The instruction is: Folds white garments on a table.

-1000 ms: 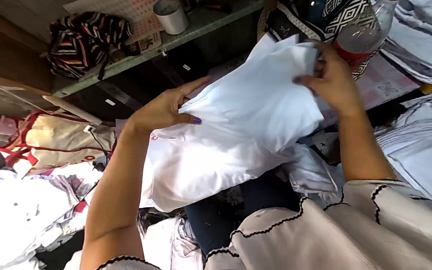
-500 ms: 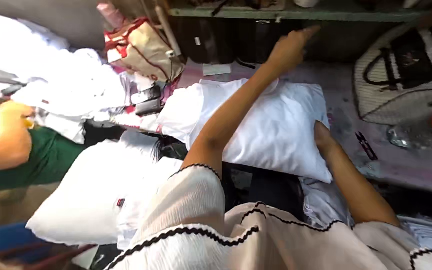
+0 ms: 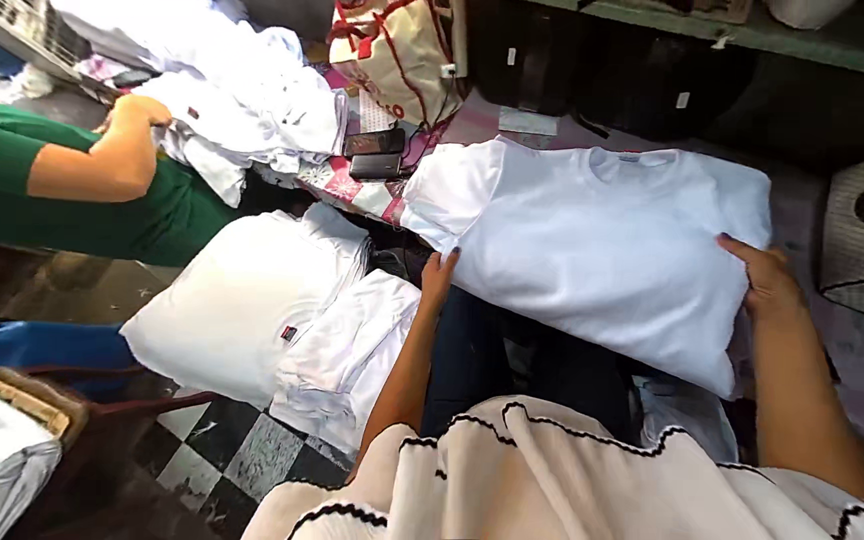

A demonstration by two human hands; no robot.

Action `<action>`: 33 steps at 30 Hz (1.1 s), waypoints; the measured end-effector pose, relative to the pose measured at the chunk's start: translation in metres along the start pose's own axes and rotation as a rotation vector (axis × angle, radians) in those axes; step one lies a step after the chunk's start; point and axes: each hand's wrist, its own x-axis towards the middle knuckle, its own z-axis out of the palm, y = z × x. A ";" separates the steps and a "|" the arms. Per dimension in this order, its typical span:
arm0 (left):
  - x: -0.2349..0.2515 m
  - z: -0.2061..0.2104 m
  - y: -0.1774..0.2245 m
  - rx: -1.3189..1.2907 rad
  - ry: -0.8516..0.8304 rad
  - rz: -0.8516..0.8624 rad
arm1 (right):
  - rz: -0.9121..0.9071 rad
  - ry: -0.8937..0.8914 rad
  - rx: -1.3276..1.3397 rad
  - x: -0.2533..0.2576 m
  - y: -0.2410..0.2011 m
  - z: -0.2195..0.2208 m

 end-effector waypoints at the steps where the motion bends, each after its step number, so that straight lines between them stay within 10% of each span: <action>1: 0.002 0.005 0.005 0.003 -0.020 0.006 | -0.014 0.017 0.004 -0.002 -0.004 -0.006; 10: -0.017 0.026 0.041 0.235 0.031 0.111 | 0.077 -0.064 -0.103 0.018 0.001 -0.052; 16: 0.020 0.003 0.059 -0.248 0.069 -0.093 | 0.088 0.102 -0.298 0.033 0.003 -0.050; 21: 0.031 0.015 0.077 -0.585 -0.059 -0.154 | -0.346 0.231 -0.883 0.000 -0.047 0.032; 26: 0.052 0.042 0.072 -0.643 0.126 -0.056 | -0.962 -0.335 -1.041 -0.019 0.031 0.181; 33: 0.072 0.050 0.103 -0.767 0.067 -0.033 | -0.699 -0.423 -1.173 0.077 0.010 0.245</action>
